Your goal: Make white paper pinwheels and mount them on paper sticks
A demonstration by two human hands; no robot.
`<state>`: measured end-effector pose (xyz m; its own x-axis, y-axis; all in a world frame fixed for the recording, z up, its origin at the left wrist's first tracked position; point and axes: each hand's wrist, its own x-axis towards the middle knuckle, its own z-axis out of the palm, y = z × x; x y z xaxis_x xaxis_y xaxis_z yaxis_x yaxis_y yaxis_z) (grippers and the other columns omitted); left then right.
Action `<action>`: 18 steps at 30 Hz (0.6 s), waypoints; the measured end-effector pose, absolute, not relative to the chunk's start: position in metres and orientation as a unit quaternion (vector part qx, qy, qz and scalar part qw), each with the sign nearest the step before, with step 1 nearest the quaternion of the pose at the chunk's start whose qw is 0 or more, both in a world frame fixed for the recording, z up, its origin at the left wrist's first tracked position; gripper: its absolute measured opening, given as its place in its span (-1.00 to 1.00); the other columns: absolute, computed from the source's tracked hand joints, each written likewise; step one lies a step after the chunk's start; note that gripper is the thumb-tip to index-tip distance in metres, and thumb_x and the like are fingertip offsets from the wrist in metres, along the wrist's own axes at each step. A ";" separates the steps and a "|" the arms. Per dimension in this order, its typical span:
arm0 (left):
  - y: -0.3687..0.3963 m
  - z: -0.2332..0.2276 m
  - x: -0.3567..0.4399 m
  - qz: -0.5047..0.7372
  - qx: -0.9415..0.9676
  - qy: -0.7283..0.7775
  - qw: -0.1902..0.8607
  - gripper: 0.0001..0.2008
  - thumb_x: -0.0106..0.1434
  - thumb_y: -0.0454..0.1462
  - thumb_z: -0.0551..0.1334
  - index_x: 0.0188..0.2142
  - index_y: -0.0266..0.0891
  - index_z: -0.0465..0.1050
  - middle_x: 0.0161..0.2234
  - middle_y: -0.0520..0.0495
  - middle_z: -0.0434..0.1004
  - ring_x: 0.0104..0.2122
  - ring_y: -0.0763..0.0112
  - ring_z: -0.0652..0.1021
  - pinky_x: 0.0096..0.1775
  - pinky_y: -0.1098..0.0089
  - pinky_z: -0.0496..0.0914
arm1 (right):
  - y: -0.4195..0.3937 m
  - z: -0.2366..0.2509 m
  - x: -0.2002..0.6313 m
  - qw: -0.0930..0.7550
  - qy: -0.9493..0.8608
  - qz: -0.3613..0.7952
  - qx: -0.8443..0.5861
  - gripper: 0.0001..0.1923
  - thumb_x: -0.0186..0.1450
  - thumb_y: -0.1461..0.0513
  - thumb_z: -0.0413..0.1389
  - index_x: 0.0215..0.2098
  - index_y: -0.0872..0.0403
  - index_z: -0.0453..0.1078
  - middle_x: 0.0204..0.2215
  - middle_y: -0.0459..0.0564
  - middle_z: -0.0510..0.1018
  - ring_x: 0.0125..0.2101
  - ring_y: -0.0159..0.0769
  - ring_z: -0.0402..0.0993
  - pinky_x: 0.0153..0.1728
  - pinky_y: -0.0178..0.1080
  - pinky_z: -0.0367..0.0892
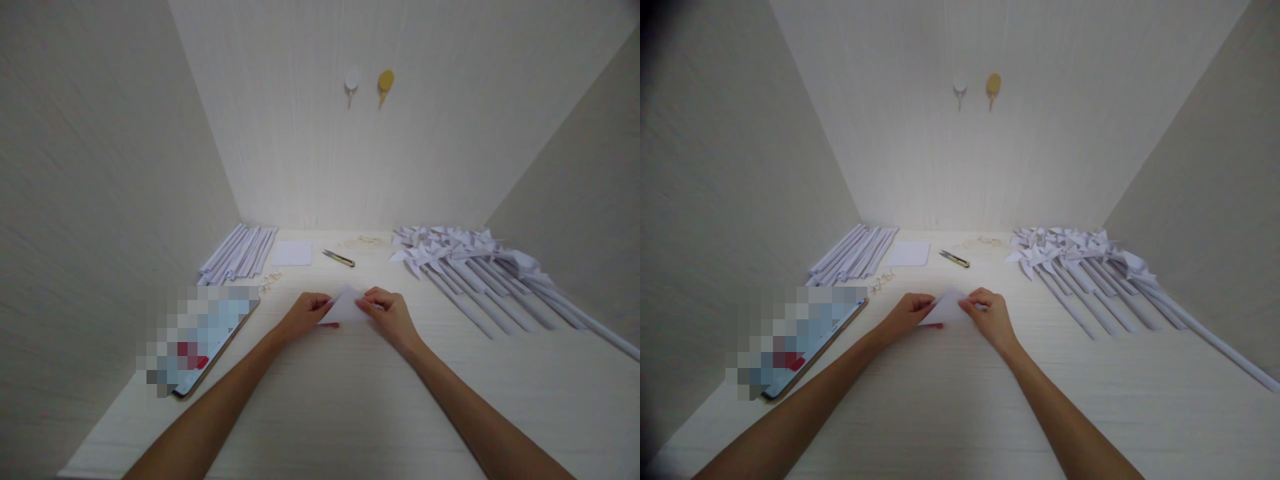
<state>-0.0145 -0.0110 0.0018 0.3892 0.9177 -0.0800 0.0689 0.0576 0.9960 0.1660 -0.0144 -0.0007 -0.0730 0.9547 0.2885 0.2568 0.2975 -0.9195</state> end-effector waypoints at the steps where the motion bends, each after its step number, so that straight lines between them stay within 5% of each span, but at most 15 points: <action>1: -0.011 0.002 -0.015 0.364 0.586 0.421 0.589 -0.69 -0.05 -0.07 0.21 -0.59 -0.31 0.46 -0.63 -0.03 0.46 -0.61 0.45 0.43 -0.55 0.48 0.29 | -0.015 0.000 0.166 0.489 -0.640 0.348 -0.480 -0.82 0.00 0.18 0.14 -0.70 0.07 0.40 -0.61 -0.05 0.42 -0.56 -0.36 0.30 -0.53 -0.29 0.20; 10: -0.014 0.001 -0.013 0.319 0.618 0.440 0.568 -0.76 -0.10 -0.16 0.28 -0.50 -0.30 0.36 -0.70 0.06 0.35 -0.75 0.52 0.37 -0.69 0.55 0.19 | -0.020 0.001 0.160 0.450 -0.678 0.311 -0.490 -0.82 0.03 0.21 0.12 -0.71 0.07 0.36 -0.64 -0.07 0.41 -0.55 -0.35 0.32 -0.45 -0.26 0.22; 18: -0.018 0.000 -0.013 0.280 0.669 0.435 0.533 -0.82 -0.09 -0.21 0.26 -0.55 -0.29 0.35 -0.68 0.12 0.28 -0.75 0.60 0.28 -0.69 0.55 0.15 | -0.016 0.004 0.162 0.456 -0.647 0.392 -0.470 -0.95 -0.05 0.26 0.15 -0.60 0.08 0.37 -0.56 -0.08 0.45 -0.47 -0.34 0.36 -0.37 -0.25 0.26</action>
